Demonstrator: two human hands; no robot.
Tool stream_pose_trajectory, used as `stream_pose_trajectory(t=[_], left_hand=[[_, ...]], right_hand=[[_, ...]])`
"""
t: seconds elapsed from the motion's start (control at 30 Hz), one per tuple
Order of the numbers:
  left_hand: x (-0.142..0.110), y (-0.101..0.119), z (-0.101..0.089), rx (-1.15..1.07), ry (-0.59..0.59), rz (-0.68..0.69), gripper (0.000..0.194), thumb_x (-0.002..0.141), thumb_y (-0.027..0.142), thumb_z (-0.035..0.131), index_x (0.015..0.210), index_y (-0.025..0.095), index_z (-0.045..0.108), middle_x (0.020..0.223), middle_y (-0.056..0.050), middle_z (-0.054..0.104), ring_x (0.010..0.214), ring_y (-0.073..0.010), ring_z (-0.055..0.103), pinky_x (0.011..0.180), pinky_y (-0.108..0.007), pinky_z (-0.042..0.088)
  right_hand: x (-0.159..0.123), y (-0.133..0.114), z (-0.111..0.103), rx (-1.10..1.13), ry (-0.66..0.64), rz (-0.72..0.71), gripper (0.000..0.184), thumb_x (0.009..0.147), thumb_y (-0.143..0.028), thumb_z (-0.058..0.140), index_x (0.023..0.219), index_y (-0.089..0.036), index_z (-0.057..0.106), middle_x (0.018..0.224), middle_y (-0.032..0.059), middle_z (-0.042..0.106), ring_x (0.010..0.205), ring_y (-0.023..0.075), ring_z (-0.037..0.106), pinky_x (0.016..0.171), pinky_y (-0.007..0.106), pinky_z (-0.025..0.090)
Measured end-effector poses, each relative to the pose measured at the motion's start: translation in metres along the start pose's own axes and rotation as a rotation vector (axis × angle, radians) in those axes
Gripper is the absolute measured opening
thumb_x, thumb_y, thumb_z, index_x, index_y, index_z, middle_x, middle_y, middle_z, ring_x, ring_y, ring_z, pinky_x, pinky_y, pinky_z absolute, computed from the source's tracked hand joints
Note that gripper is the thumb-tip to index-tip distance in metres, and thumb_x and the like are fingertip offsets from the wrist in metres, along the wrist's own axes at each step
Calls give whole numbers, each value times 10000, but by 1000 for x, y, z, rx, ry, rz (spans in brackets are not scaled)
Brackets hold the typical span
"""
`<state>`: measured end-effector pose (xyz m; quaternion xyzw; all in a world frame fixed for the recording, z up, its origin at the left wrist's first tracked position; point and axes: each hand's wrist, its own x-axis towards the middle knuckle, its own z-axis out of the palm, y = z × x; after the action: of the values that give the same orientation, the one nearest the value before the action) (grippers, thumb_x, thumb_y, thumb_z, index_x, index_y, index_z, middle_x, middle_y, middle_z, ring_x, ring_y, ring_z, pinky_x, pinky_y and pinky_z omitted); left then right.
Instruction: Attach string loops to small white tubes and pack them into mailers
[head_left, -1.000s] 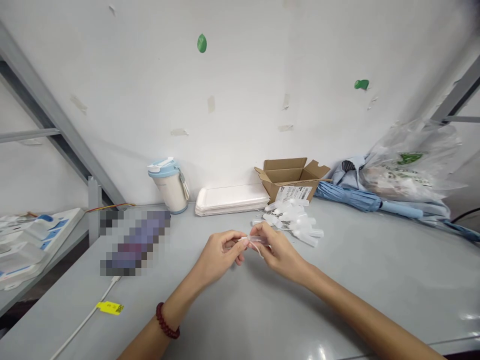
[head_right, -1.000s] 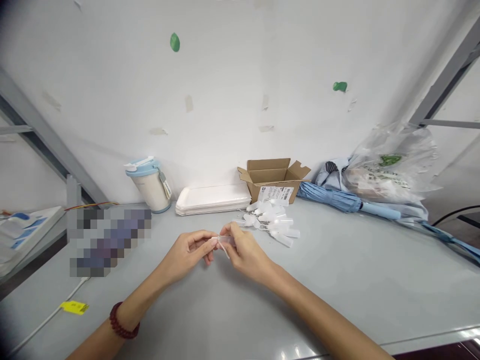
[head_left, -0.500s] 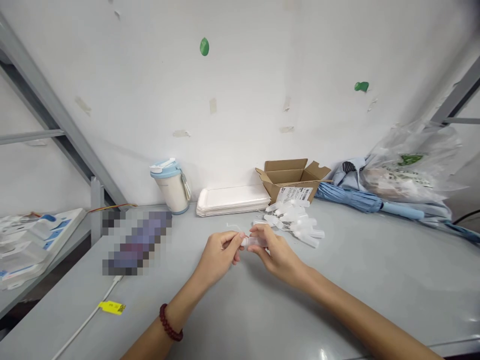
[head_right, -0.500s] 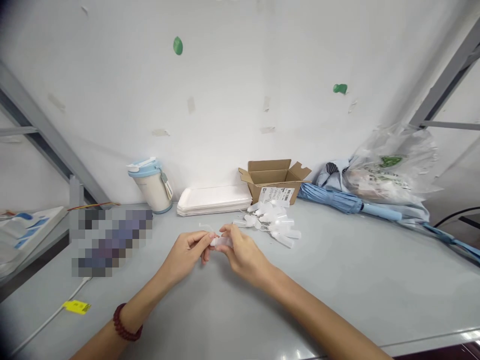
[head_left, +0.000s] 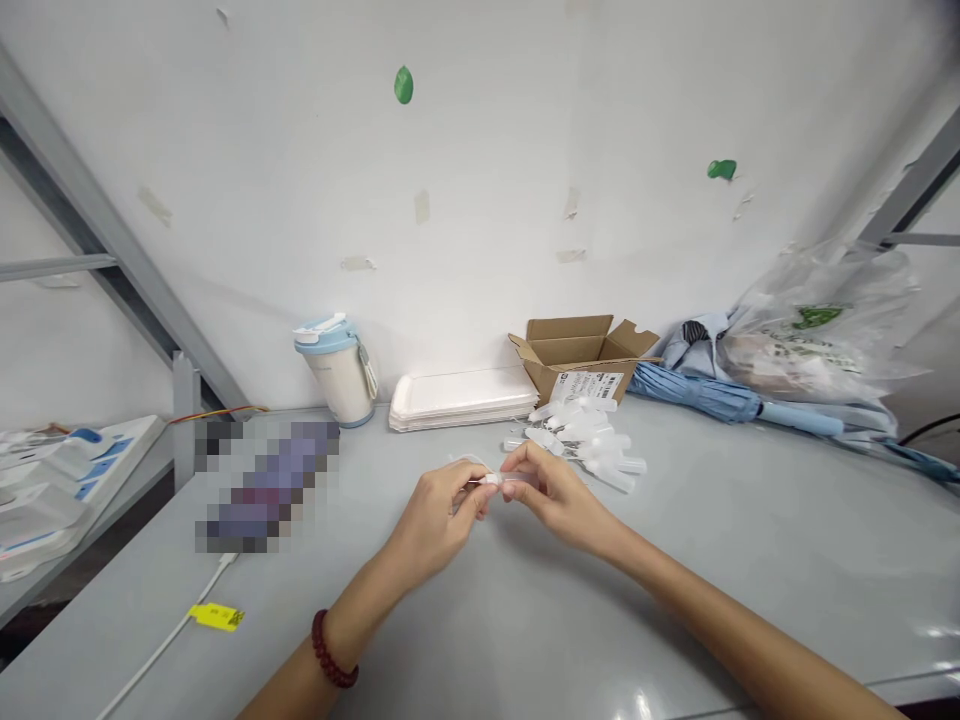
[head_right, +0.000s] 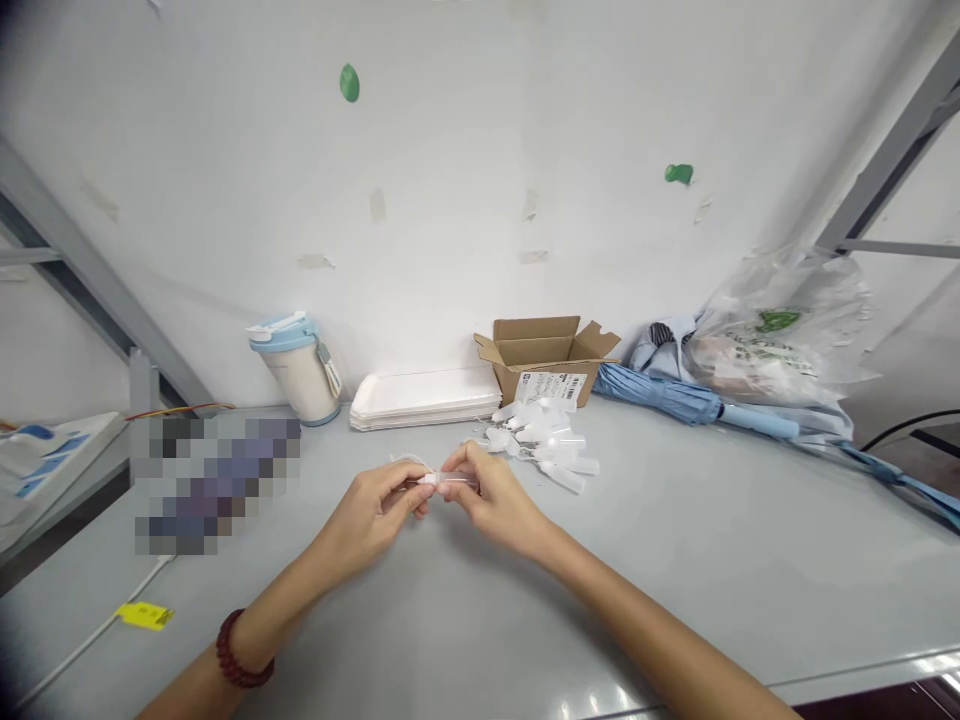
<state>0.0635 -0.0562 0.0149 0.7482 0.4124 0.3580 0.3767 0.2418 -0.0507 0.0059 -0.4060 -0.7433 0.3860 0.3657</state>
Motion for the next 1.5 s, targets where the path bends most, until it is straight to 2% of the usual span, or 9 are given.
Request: stream_pose_trajectory(t=[0.17,0.37,0.6,0.7,0.8,1.07,1.23,1.37,1.5], left_hand=[[1,1,-2,-80,-36,-57,266,849,382,459,809,168,612,803,-37,608,704,-138,568,627,-240,470],[1,-1,-1,-151,-122,-247,446,848,507,400,611,152,531,521,9,524,454,-110,507,474,-231,408],[-5,1,2,217,-6,178,298,886,314,413,720,168,613,675,-32,592,639,-138,522,625,-245,403],[-4,1,1,252,-8,210,267,881,296,432,744,163,618,700,-39,601,654,-139,515,636,-250,399],[-2,3,0,69,-56,24,278,865,357,458,739,161,610,647,-18,585,609,-128,534,595,-241,414],[2,-2,1,-473,-102,-400,392,822,485,467,698,128,571,546,20,489,445,-96,476,440,-235,399],[0,-3,5,-486,-59,-317,406,799,481,512,584,137,517,531,35,443,452,-80,442,456,-229,396],[0,0,5,-269,6,-190,394,823,436,491,554,149,500,496,16,495,497,-99,492,546,-242,419],[3,0,2,-251,8,-218,381,828,461,464,632,144,548,569,3,543,517,-109,527,540,-244,428]], right_hand=[[2,-3,-4,1,-32,-15,126,858,-335,502,862,-213,474,798,33,640,720,163,584,608,273,394],[-2,-7,-2,-57,-73,-117,118,878,-344,457,871,-228,436,782,33,626,720,173,583,631,295,406],[1,-7,-12,327,-204,131,275,838,-459,505,774,-199,440,647,-34,488,529,78,367,501,225,261],[3,-6,-13,465,-257,237,319,818,-479,526,735,-196,405,611,-48,450,491,62,317,473,214,204],[2,-8,-11,352,-173,201,321,843,-487,480,726,-198,407,604,-36,466,522,84,391,487,222,247],[1,-2,-7,-347,38,-220,202,898,-363,430,969,-198,520,797,48,587,661,154,506,608,279,378],[1,-1,-5,-384,37,-289,294,931,-370,346,946,-172,563,733,45,573,651,152,495,608,276,377],[0,-7,-4,-243,-16,-123,343,925,-389,364,805,-163,593,686,9,560,603,118,467,569,246,350],[2,-7,-6,-174,-15,-39,333,912,-398,387,827,-164,608,702,-1,560,590,108,451,551,240,336]])
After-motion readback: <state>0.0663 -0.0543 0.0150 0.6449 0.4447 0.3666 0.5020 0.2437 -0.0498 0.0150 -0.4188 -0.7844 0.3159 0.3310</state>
